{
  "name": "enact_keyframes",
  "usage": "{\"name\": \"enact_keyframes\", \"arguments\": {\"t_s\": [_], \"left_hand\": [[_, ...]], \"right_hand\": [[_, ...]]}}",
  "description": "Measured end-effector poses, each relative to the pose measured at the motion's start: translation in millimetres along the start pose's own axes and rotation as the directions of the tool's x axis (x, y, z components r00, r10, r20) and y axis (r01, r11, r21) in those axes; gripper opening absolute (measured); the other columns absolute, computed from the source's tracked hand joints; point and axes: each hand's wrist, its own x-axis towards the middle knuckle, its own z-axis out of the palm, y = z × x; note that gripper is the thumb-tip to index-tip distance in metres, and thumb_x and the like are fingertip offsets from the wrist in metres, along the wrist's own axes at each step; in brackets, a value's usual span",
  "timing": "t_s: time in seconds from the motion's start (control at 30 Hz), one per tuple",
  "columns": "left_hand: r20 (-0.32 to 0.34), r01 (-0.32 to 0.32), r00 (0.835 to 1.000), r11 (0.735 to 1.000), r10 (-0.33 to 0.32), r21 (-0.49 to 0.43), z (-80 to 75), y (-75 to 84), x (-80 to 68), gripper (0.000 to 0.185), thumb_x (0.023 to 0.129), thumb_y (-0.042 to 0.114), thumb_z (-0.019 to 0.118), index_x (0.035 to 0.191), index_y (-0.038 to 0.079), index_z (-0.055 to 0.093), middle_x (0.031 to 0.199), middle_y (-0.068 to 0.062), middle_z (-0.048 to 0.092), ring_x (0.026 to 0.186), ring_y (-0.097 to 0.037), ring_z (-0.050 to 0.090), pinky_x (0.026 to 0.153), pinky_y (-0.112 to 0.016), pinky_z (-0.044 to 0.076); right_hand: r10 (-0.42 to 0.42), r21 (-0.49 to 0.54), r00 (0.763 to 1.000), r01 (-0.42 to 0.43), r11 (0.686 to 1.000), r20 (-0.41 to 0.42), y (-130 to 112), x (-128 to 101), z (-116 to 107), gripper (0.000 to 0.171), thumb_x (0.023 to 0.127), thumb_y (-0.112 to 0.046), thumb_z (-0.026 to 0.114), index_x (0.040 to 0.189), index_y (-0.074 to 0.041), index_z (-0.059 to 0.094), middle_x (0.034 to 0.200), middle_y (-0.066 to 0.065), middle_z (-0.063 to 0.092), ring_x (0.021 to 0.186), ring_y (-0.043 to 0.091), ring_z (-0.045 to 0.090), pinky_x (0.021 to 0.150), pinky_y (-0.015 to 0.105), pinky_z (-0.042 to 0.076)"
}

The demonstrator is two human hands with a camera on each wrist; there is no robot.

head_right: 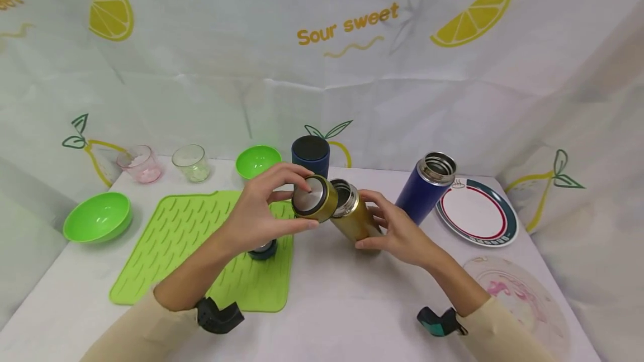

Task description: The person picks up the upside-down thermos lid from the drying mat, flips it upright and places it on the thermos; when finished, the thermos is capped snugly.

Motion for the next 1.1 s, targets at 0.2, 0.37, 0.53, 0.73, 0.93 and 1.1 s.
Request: {"name": "enact_keyframes", "arguments": {"t_s": [0.2, 0.37, 0.53, 0.73, 0.93, 1.1], "left_hand": [[0.01, -0.009, 1.0, 1.0, 0.009, 0.018, 6.0, 0.9, 4.0, 0.045, 0.071, 0.019, 0.094, 0.107, 0.014, 0.068, 0.13, -0.001, 0.064, 0.124, -0.017, 0.063, 0.093, -0.031, 0.061], [-0.007, 0.015, 1.0, 0.999, -0.015, 0.047, 7.8, 2.1, 4.2, 0.048, 0.069, 0.021, 0.096, 0.107, 0.014, 0.067, 0.122, 0.001, 0.064, 0.115, -0.013, 0.063, 0.089, -0.028, 0.062], [0.007, 0.013, 1.0, 0.992, -0.014, 0.122, 10.8, 4.1, 5.2, 0.049, 0.069, 0.026, 0.096, 0.105, 0.013, 0.064, 0.113, 0.001, 0.062, 0.106, -0.011, 0.062, 0.086, -0.023, 0.061], [0.046, -0.008, 0.999, 0.991, 0.001, 0.136, 10.8, 1.5, 4.4, 0.048, 0.07, 0.024, 0.095, 0.104, 0.014, 0.063, 0.114, 0.001, 0.06, 0.108, -0.011, 0.061, 0.086, -0.024, 0.061], [0.083, 0.004, 0.996, 0.996, -0.011, 0.092, 5.8, -2.3, 3.0, 0.046, 0.071, 0.02, 0.095, 0.104, 0.015, 0.063, 0.123, 0.001, 0.061, 0.117, -0.012, 0.061, 0.089, -0.029, 0.062], [0.102, 0.017, 0.995, 0.998, -0.022, 0.054, 3.4, -4.4, 2.5, 0.045, 0.071, 0.018, 0.094, 0.105, 0.015, 0.063, 0.129, 0.001, 0.062, 0.123, -0.014, 0.061, 0.091, -0.033, 0.062]], "right_hand": [[-0.03, -0.022, 0.999, 0.031, 0.999, 0.042, -2, 1, 0, 0.088, 0.079, -0.011, 0.087, 0.152, -0.015, 0.037, 0.148, 0.014, 0.053, 0.132, -0.009, 0.051, 0.109, 0.055, 0.046], [-0.006, -0.037, 0.999, 0.008, 0.999, 0.053, -4, 3, 0, 0.088, 0.079, -0.013, 0.087, 0.152, -0.015, 0.039, 0.151, 0.014, 0.052, 0.14, 0.031, 0.053, 0.11, 0.058, 0.044], [-0.005, -0.057, 0.998, 0.009, 0.998, 0.068, -8, 4, 1, 0.087, 0.079, -0.017, 0.088, 0.152, -0.017, 0.04, 0.151, 0.011, 0.052, 0.139, 0.042, 0.052, 0.11, 0.059, 0.046], [-0.01, -0.064, 0.997, 0.014, 0.998, 0.076, -9, 4, 3, 0.086, 0.079, -0.019, 0.088, 0.152, -0.016, 0.041, 0.15, 0.013, 0.053, 0.138, 0.043, 0.053, 0.109, 0.061, 0.046], [0.003, -0.067, 0.997, 0.002, 0.998, 0.074, -11, 5, 3, 0.083, 0.08, -0.017, 0.088, 0.15, -0.014, 0.044, 0.148, 0.016, 0.054, 0.134, 0.049, 0.055, 0.106, 0.068, 0.047], [0.008, -0.099, 0.997, 0.0, 0.995, 0.078, -16, 6, 1, 0.083, 0.079, -0.016, 0.088, 0.15, -0.014, 0.045, 0.147, 0.016, 0.057, 0.133, 0.048, 0.056, 0.103, 0.068, 0.049]]}}
